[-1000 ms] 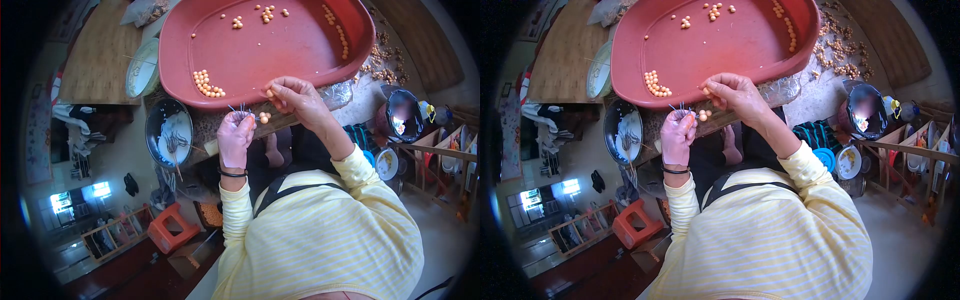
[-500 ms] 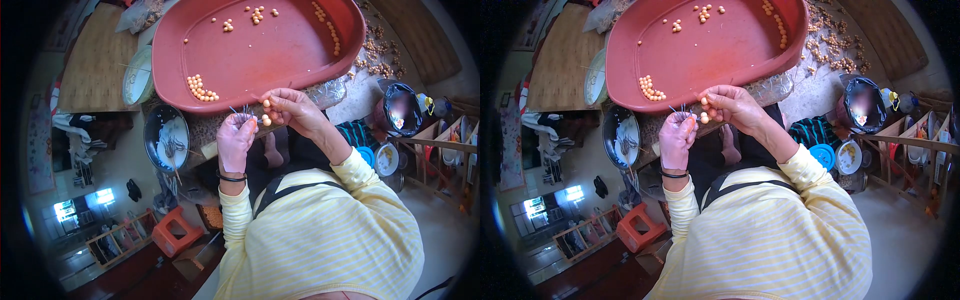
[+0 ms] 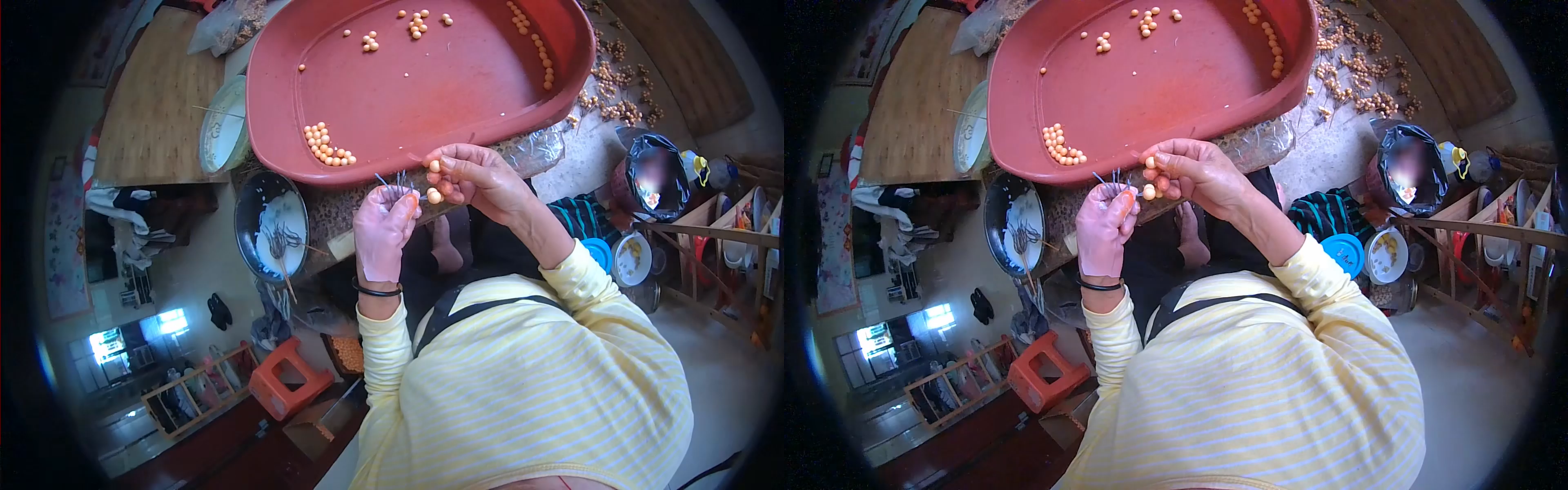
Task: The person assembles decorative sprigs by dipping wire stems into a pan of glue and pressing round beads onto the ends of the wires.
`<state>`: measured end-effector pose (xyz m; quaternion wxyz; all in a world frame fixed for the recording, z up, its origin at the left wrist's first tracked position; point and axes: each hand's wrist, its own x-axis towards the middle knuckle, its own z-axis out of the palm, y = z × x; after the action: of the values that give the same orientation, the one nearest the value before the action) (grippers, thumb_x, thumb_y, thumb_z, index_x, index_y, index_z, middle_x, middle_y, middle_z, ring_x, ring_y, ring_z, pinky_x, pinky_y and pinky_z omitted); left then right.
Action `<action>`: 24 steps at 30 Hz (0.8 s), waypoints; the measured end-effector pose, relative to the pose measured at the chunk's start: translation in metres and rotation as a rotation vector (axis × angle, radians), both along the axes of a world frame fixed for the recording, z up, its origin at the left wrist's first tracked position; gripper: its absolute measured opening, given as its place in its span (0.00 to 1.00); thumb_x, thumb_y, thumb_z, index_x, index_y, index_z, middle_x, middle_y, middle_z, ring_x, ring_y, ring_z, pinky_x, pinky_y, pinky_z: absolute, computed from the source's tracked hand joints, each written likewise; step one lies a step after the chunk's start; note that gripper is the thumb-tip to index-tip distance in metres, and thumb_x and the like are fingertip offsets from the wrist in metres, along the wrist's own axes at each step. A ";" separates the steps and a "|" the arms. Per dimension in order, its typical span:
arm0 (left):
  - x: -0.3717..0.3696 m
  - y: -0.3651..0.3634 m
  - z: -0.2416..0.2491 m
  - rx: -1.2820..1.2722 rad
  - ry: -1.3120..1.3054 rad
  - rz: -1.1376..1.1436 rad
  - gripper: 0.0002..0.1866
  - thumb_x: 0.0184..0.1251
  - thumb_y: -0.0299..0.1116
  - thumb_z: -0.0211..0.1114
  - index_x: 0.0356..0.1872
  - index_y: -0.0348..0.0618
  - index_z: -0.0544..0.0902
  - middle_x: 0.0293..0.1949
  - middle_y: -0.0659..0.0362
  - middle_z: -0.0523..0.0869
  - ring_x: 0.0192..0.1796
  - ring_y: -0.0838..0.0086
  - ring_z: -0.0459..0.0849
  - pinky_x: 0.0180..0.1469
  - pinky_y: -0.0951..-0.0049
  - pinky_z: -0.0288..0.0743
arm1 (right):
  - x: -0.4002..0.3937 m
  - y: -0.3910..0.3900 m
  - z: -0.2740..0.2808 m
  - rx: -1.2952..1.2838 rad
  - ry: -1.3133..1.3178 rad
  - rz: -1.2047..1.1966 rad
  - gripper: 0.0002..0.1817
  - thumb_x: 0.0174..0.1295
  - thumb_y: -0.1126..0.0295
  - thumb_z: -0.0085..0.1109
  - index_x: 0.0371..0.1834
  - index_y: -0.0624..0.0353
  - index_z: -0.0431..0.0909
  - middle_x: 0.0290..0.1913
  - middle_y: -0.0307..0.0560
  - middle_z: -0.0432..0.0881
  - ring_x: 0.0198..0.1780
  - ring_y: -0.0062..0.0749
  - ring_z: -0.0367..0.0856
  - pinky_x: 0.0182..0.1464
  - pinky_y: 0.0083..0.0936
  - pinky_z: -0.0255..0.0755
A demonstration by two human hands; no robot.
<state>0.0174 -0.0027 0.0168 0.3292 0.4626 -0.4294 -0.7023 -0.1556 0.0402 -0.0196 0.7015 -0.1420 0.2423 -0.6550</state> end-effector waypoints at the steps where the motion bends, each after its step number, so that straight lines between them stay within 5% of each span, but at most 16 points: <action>1: 0.001 0.000 -0.001 0.004 0.006 -0.010 0.06 0.62 0.23 0.62 0.39 0.39 0.76 0.29 0.57 0.81 0.20 0.86 0.67 0.19 0.91 0.55 | 0.000 0.000 0.000 -0.005 -0.012 0.003 0.09 0.66 0.73 0.56 0.45 0.66 0.79 0.35 0.46 0.83 0.26 0.17 0.76 0.26 0.08 0.68; 5: 0.003 -0.004 -0.003 0.015 0.023 -0.031 0.05 0.61 0.22 0.62 0.38 0.38 0.78 0.29 0.59 0.82 0.24 0.86 0.73 0.23 0.92 0.60 | -0.002 -0.004 -0.002 -0.020 -0.051 0.020 0.09 0.67 0.72 0.55 0.45 0.66 0.79 0.34 0.46 0.82 0.25 0.17 0.75 0.25 0.09 0.67; 10: 0.000 -0.002 -0.003 -0.019 0.001 -0.019 0.05 0.63 0.24 0.61 0.39 0.40 0.75 0.28 0.57 0.80 0.18 0.87 0.65 0.18 0.91 0.52 | -0.003 -0.005 -0.007 -0.040 -0.083 0.035 0.10 0.67 0.71 0.54 0.45 0.66 0.78 0.33 0.45 0.82 0.24 0.16 0.73 0.25 0.09 0.67; 15: 0.001 -0.002 -0.002 0.001 0.019 -0.008 0.05 0.61 0.23 0.63 0.38 0.38 0.78 0.30 0.59 0.81 0.27 0.84 0.74 0.25 0.91 0.62 | -0.002 -0.005 -0.007 -0.026 -0.060 0.015 0.10 0.67 0.71 0.55 0.45 0.66 0.78 0.32 0.44 0.81 0.24 0.17 0.73 0.25 0.10 0.68; 19: -0.001 -0.003 -0.001 -0.026 -0.017 -0.007 0.05 0.63 0.24 0.60 0.38 0.40 0.75 0.27 0.57 0.79 0.18 0.87 0.64 0.18 0.91 0.52 | -0.002 -0.007 -0.004 -0.034 -0.065 -0.003 0.11 0.66 0.70 0.56 0.46 0.66 0.78 0.33 0.43 0.81 0.26 0.17 0.73 0.26 0.10 0.68; 24: -0.001 -0.005 -0.003 -0.028 0.001 0.001 0.04 0.63 0.24 0.60 0.38 0.40 0.75 0.27 0.57 0.79 0.18 0.87 0.64 0.18 0.91 0.52 | -0.003 -0.007 0.001 0.001 0.028 0.008 0.12 0.67 0.70 0.55 0.47 0.66 0.78 0.33 0.42 0.80 0.27 0.16 0.73 0.26 0.10 0.68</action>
<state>0.0163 -0.0075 0.0142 0.3363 0.4580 -0.4389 -0.6961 -0.1582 0.0330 -0.0190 0.7006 -0.1519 0.2520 -0.6500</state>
